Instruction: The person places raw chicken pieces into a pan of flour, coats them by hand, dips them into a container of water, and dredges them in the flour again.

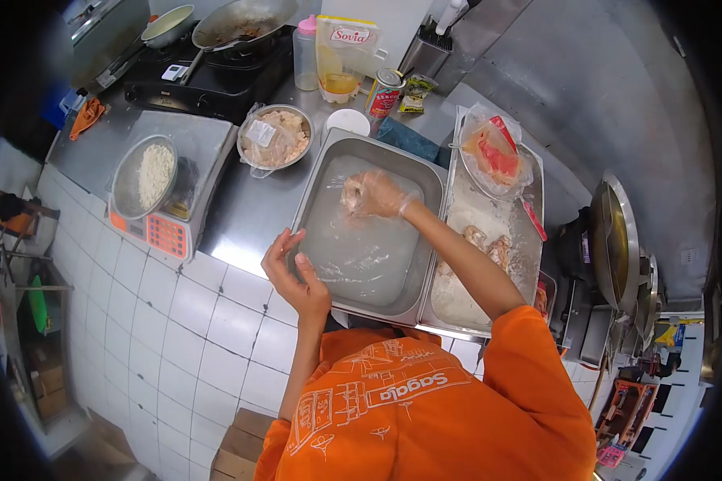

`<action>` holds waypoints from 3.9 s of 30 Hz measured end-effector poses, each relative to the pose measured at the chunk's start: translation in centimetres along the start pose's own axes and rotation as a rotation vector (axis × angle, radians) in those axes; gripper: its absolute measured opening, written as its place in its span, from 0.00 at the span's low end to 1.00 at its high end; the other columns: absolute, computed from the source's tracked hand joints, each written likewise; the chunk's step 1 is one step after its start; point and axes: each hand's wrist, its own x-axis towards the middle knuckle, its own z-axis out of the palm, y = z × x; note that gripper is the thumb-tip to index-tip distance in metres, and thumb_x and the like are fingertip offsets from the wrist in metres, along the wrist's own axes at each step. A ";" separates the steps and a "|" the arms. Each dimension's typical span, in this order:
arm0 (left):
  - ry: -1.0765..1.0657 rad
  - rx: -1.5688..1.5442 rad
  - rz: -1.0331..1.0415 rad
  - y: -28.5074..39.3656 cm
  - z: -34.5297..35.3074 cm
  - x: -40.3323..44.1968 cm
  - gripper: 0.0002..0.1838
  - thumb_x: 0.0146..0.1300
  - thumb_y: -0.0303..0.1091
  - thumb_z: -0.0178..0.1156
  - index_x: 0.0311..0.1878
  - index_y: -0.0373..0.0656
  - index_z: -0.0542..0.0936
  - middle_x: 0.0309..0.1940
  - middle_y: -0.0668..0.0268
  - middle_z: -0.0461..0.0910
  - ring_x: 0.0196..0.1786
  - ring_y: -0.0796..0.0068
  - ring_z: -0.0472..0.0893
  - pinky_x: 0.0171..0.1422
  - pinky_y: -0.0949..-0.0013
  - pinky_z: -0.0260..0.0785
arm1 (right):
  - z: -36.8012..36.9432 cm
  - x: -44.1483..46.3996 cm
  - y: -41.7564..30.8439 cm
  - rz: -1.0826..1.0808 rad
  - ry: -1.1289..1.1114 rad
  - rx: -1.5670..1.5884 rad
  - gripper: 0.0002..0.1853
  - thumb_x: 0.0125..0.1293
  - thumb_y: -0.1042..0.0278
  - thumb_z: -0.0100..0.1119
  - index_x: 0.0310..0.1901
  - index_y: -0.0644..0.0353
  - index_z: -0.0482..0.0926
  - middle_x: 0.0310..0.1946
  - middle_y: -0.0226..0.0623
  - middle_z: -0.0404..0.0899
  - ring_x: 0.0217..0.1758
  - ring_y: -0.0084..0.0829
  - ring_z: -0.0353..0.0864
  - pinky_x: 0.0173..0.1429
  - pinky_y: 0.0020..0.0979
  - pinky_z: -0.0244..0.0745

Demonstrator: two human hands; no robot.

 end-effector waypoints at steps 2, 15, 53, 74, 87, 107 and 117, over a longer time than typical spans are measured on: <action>0.002 0.001 -0.005 0.0 -0.1 -0.1 0.20 0.75 0.34 0.48 0.64 0.37 0.72 0.53 0.56 0.78 0.58 0.64 0.76 0.69 0.59 0.60 | -2.6 0.3 -1.0 0.009 -0.007 0.039 0.18 0.43 0.62 0.76 0.35 0.58 0.82 0.32 0.43 0.84 0.35 0.45 0.84 0.44 0.39 0.79; -0.055 0.044 -0.041 0.5 -0.4 -0.1 0.22 0.77 0.37 0.46 0.68 0.36 0.67 0.55 0.53 0.79 0.63 0.63 0.75 0.73 0.56 0.58 | -8.8 -1.8 -5.4 0.122 0.118 0.194 0.15 0.48 0.63 0.74 0.34 0.61 0.82 0.30 0.45 0.85 0.32 0.43 0.84 0.43 0.37 0.80; -0.071 0.098 -0.051 0.7 0.5 -0.2 0.20 0.77 0.36 0.43 0.67 0.40 0.67 0.57 0.57 0.81 0.66 0.64 0.73 0.74 0.56 0.59 | -3.9 -30.9 4.5 0.580 0.069 -0.418 0.21 0.52 0.68 0.68 0.50 0.58 0.82 0.38 0.51 0.83 0.43 0.46 0.84 0.51 0.45 0.78; -0.085 0.156 -0.043 1.0 0.3 -0.1 0.21 0.77 0.34 0.44 0.69 0.37 0.67 0.59 0.54 0.77 0.64 0.63 0.74 0.67 0.59 0.68 | 0.4 -26.7 -3.0 0.425 -0.391 -0.249 0.26 0.49 0.59 0.72 0.50 0.60 0.80 0.47 0.49 0.80 0.55 0.51 0.77 0.60 0.50 0.72; -0.072 0.105 -0.017 0.3 0.5 -0.3 0.20 0.78 0.37 0.44 0.68 0.41 0.67 0.56 0.57 0.80 0.65 0.65 0.73 0.73 0.57 0.60 | -4.9 -31.0 0.2 0.623 0.126 -0.042 0.18 0.58 0.70 0.65 0.50 0.66 0.80 0.37 0.58 0.80 0.44 0.57 0.81 0.53 0.50 0.75; -0.084 0.115 -0.053 0.5 0.0 -0.2 0.21 0.77 0.37 0.45 0.69 0.41 0.68 0.57 0.57 0.78 0.64 0.63 0.73 0.73 0.57 0.59 | -7.2 -27.7 -0.2 0.681 0.300 -0.275 0.13 0.52 0.74 0.65 0.40 0.69 0.80 0.35 0.58 0.81 0.41 0.56 0.81 0.49 0.48 0.77; -0.051 0.156 -0.011 0.8 0.0 0.1 0.21 0.76 0.39 0.47 0.64 0.37 0.73 0.52 0.61 0.83 0.60 0.62 0.72 0.70 0.57 0.56 | -16.1 -21.6 -4.1 0.420 0.462 -0.192 0.12 0.53 0.76 0.64 0.40 0.67 0.78 0.33 0.51 0.80 0.36 0.48 0.81 0.43 0.46 0.74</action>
